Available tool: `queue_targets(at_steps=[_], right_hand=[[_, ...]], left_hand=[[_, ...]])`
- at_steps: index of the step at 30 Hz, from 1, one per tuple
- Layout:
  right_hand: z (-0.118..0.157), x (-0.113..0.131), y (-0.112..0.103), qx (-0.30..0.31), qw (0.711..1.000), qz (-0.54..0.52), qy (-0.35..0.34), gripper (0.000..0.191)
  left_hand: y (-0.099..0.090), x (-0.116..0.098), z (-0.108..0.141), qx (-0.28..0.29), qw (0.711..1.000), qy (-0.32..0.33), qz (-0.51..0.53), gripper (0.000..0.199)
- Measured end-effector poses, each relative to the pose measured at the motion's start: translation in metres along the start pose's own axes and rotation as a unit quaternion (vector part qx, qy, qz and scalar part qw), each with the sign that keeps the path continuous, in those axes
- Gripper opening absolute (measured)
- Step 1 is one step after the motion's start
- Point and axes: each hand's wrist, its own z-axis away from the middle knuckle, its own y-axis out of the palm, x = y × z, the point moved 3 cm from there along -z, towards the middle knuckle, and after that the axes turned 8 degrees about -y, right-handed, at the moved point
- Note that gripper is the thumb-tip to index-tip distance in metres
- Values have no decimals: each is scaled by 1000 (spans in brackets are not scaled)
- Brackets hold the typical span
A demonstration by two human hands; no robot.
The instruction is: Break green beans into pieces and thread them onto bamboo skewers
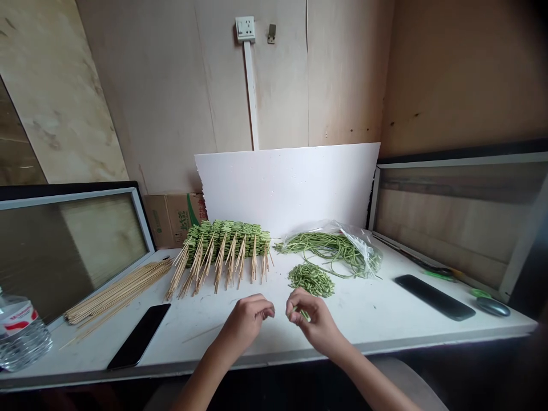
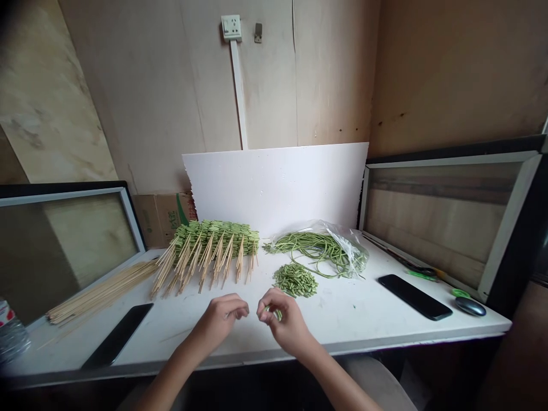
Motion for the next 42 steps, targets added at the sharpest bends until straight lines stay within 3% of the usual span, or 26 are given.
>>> queue_targets(at_steps=[3, 7, 10, 13, 16, 19, 23, 27, 32, 36, 42], right_hand=[[-5, -18, -23, -7, 993, 116, 22, 25], [3, -60, -50, 2, 941, 321, 103, 30], [16, -88, -54, 28, 915, 356, 188, 30], [22, -97, -50, 35, 900, 369, 231, 46], [20, -93, -50, 25, 905, 348, 244, 62], [11, -79, -51, 12, 929, 290, 227, 65], [-1, -47, -38, 42, 976, 144, 161, 57], [-4, -16, -13, 75, 991, 47, 99, 47], [-1, -1, -1, 31, 993, 115, 26, 31], [-1, 4, -1, -3, 994, 106, -2, 29], [0, 5, 2, -11, 999, 48, 5, 23]], left_hand=[[-13, 5, -2, -28, 999, -36, -10, 24], [-12, 8, -2, -15, 997, -73, -4, 31], [-5, 9, 0, -10, 996, -91, -6, 36], [-2, 10, 3, -8, 996, -94, -2, 41], [-3, 13, 6, -1, 995, -97, 10, 47], [-2, 15, 5, 24, 995, -94, 21, 50], [3, 8, 3, 29, 993, -94, 64, 67], [9, -8, 3, 34, 990, -80, 112, 78], [9, -15, 3, 29, 991, -78, 109, 67], [2, -17, 1, -2, 995, -81, 64, 24], [-3, -26, 2, -22, 998, -35, 48, 19]])
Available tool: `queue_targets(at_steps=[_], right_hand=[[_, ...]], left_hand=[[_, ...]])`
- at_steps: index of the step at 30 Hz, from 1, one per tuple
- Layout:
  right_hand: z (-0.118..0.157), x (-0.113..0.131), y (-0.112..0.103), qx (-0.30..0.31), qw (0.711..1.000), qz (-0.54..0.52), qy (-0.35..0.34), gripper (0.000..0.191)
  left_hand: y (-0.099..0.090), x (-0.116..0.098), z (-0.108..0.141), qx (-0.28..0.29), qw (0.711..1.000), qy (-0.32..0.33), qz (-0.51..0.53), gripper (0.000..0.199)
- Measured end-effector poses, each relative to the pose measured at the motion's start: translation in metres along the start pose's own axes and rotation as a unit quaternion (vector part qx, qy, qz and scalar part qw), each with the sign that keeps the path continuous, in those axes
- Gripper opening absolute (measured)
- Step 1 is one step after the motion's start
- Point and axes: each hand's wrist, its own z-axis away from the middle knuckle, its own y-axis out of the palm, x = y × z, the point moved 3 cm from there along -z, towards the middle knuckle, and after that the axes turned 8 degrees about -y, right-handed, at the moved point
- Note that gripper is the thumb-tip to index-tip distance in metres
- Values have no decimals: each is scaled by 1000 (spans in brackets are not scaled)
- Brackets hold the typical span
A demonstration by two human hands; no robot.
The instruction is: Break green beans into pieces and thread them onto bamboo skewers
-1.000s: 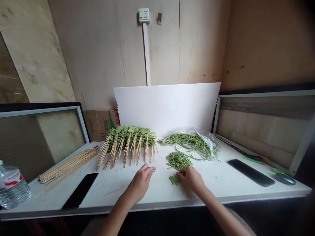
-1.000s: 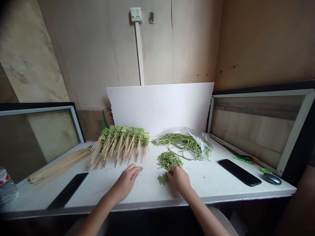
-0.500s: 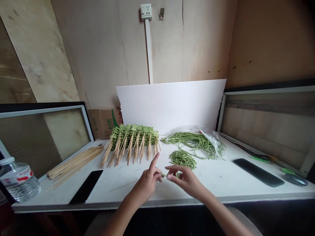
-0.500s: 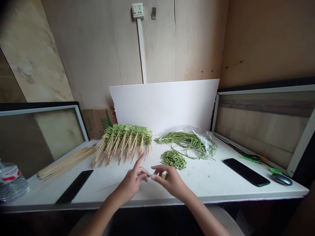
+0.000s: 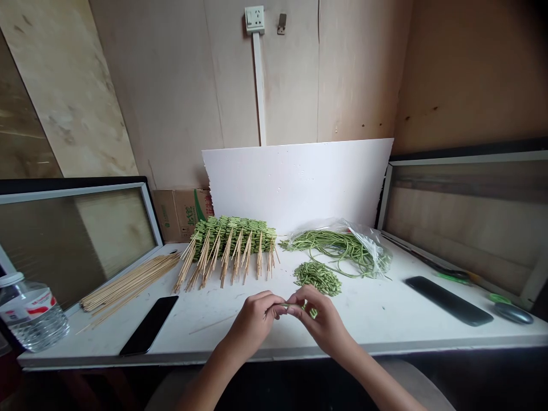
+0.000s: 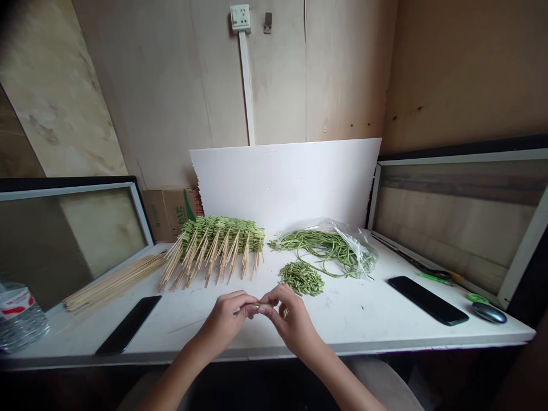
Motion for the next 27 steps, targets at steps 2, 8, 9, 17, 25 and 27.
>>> queue_targets(at_steps=[2, 8, 9, 17, 25, 27], right_hand=[[1, 0, 2, 4, 1000, -10, -5, 22], [3, 7, 8, 18, 999, -30, -38, 28], [1, 5, 5, 12, 999, -22, -35, 27], [0, -73, -47, 11, 957, 267, 112, 30], [17, -103, -50, 71, 892, 363, 259, 37], [15, -98, -50, 68, 890, 370, 259, 43]], left_hand=[[3, 1, 1, 9, 1000, 14, 7, 19], [1, 15, -1, 12, 1000, 11, 7, 29], [-1, 18, -3, 3, 1000, -5, 13, 28], [-1, 46, -8, 2, 981, -143, 128, 44], [8, 47, -8, 54, 953, -182, 237, 49], [9, 43, -7, 61, 947, -181, 257, 51]])
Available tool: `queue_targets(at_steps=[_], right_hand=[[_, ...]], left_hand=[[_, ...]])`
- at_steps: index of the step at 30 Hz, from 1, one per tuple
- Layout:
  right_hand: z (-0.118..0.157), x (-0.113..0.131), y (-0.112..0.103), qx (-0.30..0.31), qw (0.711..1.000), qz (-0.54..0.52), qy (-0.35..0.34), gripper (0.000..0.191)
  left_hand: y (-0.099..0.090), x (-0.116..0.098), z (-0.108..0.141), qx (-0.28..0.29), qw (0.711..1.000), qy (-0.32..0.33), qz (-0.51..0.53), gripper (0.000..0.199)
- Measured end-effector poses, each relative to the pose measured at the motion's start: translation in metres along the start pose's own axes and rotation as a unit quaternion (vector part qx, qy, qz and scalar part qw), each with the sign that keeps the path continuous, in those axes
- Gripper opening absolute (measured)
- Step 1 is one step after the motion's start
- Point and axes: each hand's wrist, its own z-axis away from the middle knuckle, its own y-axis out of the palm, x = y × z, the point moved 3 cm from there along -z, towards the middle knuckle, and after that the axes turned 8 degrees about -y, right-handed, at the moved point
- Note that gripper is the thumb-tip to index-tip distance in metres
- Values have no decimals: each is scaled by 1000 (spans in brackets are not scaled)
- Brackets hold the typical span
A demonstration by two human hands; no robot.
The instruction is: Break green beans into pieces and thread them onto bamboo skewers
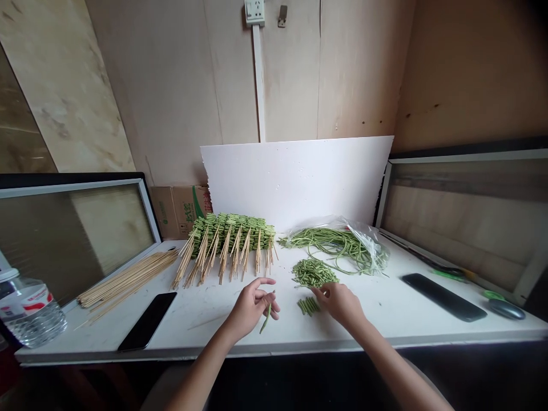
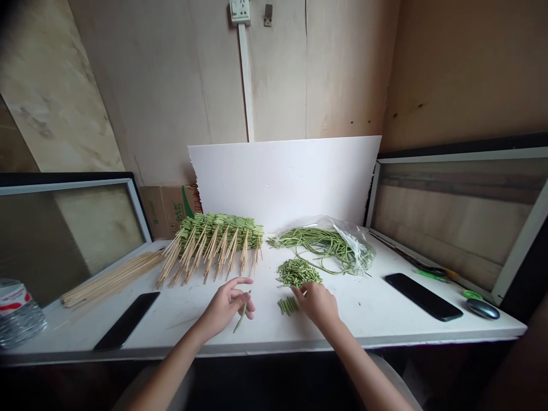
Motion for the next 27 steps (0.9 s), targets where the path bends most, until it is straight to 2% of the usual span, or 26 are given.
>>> queue_targets(at_steps=[4, 7, 8, 10, 12, 15, 18, 20, 23, 27], right_hand=[[3, 13, -11, -9, 1000, 24, -12, 46], [10, 37, -21, -13, 995, -53, -89, 45], [14, 48, -24, -5, 983, -115, -140, 42], [22, 69, -31, 36, 942, -242, -230, 40], [30, 83, -35, 53, 911, -303, -273, 42], [34, 91, -37, 30, 900, -313, -300, 31], [33, 89, -36, -6, 897, -313, -313, 24], [32, 86, -37, -34, 895, -317, -310, 21], [32, 85, -41, -64, 894, -318, -310, 18], [35, 92, -42, -70, 886, -318, -330, 13]], left_hand=[[5, -4, 3, 34, 999, -20, 24, 56], [10, -6, 5, 55, 998, -29, 24, 59], [12, -6, 6, 59, 998, -31, 21, 59], [16, -6, 7, 65, 997, -36, 18, 58], [20, -5, 8, 70, 997, -38, 23, 58], [24, -5, 8, 79, 996, -30, 33, 60], [21, -7, 8, 92, 995, -25, 23, 55], [15, -9, 8, 75, 997, -14, -7, 49], [6, -17, 10, 13, 997, 27, -74, 39], [5, -29, 17, -54, 985, 73, -144, 27]])
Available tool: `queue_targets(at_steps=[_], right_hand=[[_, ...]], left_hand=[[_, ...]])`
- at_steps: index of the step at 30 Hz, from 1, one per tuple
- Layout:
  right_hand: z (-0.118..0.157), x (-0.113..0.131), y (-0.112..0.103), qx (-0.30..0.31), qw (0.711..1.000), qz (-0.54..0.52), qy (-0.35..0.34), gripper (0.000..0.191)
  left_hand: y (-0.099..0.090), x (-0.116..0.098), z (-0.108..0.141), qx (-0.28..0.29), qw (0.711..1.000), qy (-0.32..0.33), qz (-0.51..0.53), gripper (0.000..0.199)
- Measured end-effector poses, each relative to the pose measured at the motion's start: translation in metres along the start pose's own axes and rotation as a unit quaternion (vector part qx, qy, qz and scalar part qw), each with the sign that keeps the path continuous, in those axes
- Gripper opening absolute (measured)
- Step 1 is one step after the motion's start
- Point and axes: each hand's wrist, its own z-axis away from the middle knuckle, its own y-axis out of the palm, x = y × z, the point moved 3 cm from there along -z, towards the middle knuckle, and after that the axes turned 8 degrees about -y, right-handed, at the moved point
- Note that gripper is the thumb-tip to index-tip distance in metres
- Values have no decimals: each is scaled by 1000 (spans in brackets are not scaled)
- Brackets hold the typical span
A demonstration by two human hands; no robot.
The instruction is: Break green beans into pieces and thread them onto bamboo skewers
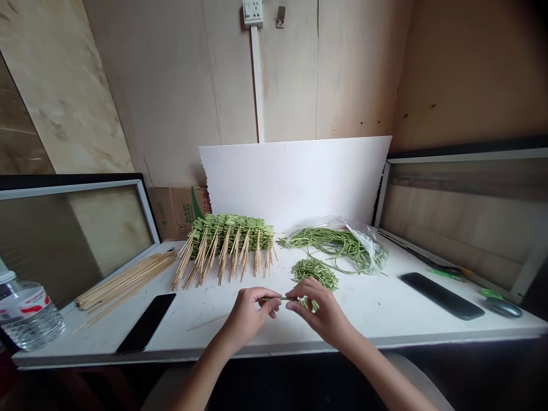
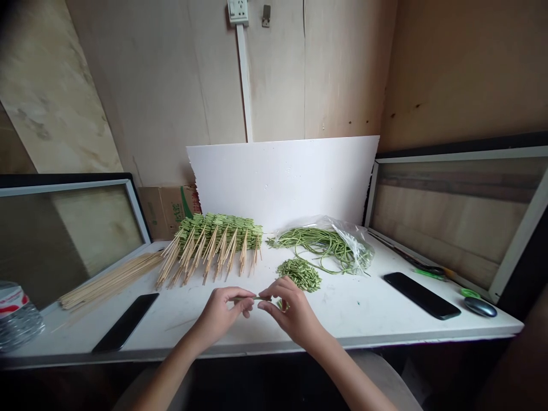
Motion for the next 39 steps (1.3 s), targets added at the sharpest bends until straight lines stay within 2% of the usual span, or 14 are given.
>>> queue_targets(at_steps=[6, 8, 12, 15, 18, 21, 23, 26, 29, 31, 33, 36, 39], right_hand=[[2, 7, 6, -23, 999, 11, -27, 5], [4, 10, 10, -32, 999, 18, -34, 10], [8, 15, 18, -44, 998, 4, -36, 25], [7, 16, 19, -34, 999, -21, -29, 27], [2, 10, 7, -40, 998, -41, -17, 21], [-2, -11, -16, -55, 998, -4, 30, 19], [0, -32, -32, -51, 991, 85, 88, 20], [12, -68, -48, -24, 958, 206, 198, 20], [28, -96, -46, 44, 925, 228, 300, 22], [36, -106, -40, 68, 910, 244, 329, 24], [40, -110, -36, 74, 901, 264, 335, 34], [41, -113, -34, 60, 905, 254, 336, 53], [39, -113, -37, 34, 925, 210, 315, 58]], left_hand=[[6, -13, 8, -49, 991, 85, -87, 14], [8, -14, 9, -56, 986, 102, -116, 10], [15, -19, 13, -69, 970, 158, -174, 23], [15, -17, 12, -76, 962, 174, -195, 29], [3, -5, 3, -108, 961, 156, -200, 29], [-14, 13, -9, -129, 972, 102, -165, 22], [-18, 23, -14, -101, 986, 56, -120, 24], [-14, 30, -15, -60, 995, 9, -84, 32], [-5, 30, -11, -38, 995, -6, -97, 38], [-2, 28, -9, -35, 993, 5, -113, 40], [-2, 25, -7, -36, 991, 21, -124, 39], [-3, 25, -6, -27, 990, 27, -137, 41], [-2, 25, -5, -6, 990, 15, -139, 41]])
